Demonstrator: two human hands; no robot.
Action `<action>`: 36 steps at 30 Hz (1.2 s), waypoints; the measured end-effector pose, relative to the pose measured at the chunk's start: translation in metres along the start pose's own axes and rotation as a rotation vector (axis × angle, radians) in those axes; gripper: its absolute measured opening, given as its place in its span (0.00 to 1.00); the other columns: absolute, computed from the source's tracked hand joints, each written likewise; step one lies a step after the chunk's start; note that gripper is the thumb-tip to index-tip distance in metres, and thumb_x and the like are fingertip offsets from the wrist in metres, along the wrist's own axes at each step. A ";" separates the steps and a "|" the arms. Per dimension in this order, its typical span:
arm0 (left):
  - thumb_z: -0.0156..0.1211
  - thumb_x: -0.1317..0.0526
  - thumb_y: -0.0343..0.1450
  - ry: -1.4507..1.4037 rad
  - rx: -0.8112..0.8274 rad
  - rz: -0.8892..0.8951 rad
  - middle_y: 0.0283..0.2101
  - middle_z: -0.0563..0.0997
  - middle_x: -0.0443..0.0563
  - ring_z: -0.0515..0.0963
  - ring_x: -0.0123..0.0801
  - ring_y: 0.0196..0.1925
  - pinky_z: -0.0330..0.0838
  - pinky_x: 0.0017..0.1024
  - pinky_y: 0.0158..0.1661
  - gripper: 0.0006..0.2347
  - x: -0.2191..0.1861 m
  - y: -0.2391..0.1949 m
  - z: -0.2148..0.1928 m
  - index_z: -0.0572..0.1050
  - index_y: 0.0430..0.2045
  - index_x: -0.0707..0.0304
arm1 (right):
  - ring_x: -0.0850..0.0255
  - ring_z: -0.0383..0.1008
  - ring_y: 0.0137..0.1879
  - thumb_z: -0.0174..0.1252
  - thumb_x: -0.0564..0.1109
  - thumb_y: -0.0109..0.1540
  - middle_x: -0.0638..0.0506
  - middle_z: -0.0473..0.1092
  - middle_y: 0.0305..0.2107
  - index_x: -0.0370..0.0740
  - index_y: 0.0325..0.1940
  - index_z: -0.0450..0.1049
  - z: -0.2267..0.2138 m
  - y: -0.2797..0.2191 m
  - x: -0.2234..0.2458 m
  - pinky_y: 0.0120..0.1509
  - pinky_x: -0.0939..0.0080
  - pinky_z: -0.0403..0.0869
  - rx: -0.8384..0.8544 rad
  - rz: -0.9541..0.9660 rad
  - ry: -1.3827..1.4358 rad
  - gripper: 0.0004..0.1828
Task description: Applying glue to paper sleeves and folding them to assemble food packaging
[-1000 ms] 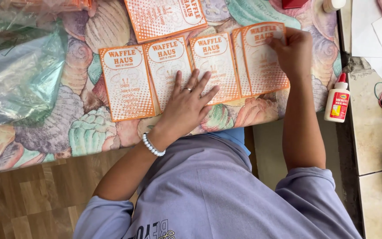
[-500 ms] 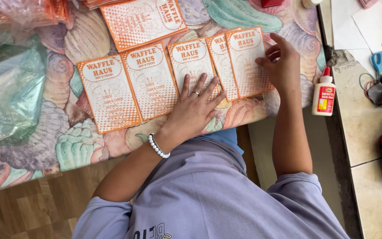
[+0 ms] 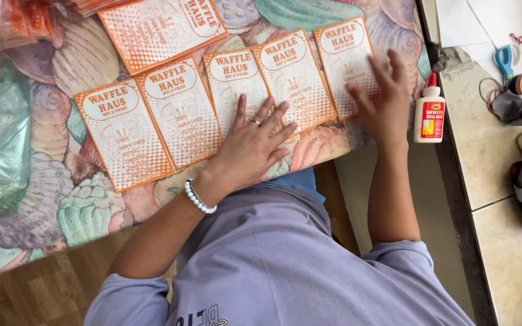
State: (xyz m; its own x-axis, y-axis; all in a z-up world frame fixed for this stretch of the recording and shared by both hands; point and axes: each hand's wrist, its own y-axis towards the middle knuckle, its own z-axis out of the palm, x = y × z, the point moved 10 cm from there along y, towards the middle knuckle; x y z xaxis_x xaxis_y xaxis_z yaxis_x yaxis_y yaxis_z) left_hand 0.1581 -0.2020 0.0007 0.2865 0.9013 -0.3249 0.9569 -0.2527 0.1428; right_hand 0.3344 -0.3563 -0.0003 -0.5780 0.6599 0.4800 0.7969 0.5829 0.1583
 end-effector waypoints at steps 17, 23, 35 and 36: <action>0.51 0.51 0.78 0.008 -0.208 0.133 0.68 0.67 0.68 0.70 0.63 0.68 0.44 0.72 0.66 0.20 -0.003 0.043 -0.022 0.70 0.63 0.62 | 0.53 0.80 0.33 0.72 0.40 0.68 0.53 0.75 0.21 0.43 0.37 0.83 -0.035 -0.042 -0.028 0.38 0.59 0.73 -0.599 -0.067 -0.181 0.06; 0.55 0.65 0.82 0.277 -0.481 0.230 0.69 0.62 0.62 0.76 0.48 0.66 0.71 0.50 0.66 0.17 -0.029 0.086 -0.059 0.66 0.68 0.51 | 0.59 0.78 0.33 0.69 0.36 0.69 0.49 0.83 0.39 0.45 0.56 0.81 -0.035 -0.064 0.064 0.39 0.59 0.68 -0.677 -0.390 -0.361 0.12; 0.58 0.70 0.77 0.132 -0.665 0.356 0.56 0.76 0.62 0.75 0.49 0.53 0.75 0.44 0.51 0.04 -0.009 0.092 -0.057 0.79 0.36 0.72 | 0.59 0.79 0.37 0.75 0.28 0.64 0.42 0.81 0.35 0.29 0.46 0.83 -0.053 -0.076 0.008 0.38 0.63 0.72 -0.609 -0.204 0.082 0.09; 0.58 0.70 0.77 0.133 -0.665 0.355 0.56 0.76 0.62 0.75 0.49 0.53 0.75 0.44 0.51 0.04 -0.009 0.089 -0.060 0.79 0.36 0.72 | 0.59 0.79 0.37 0.75 0.28 0.64 0.42 0.81 0.35 0.29 0.46 0.83 -0.054 -0.073 0.009 0.38 0.63 0.72 -0.609 -0.205 0.082 0.09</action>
State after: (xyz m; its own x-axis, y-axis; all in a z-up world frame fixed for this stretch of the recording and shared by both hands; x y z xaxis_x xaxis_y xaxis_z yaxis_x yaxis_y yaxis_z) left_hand 0.2379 -0.2120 0.0722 0.5235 0.8509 -0.0447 0.5666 -0.3084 0.7641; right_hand 0.2808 -0.4182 0.0386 -0.7328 0.5113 0.4489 0.6427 0.3038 0.7033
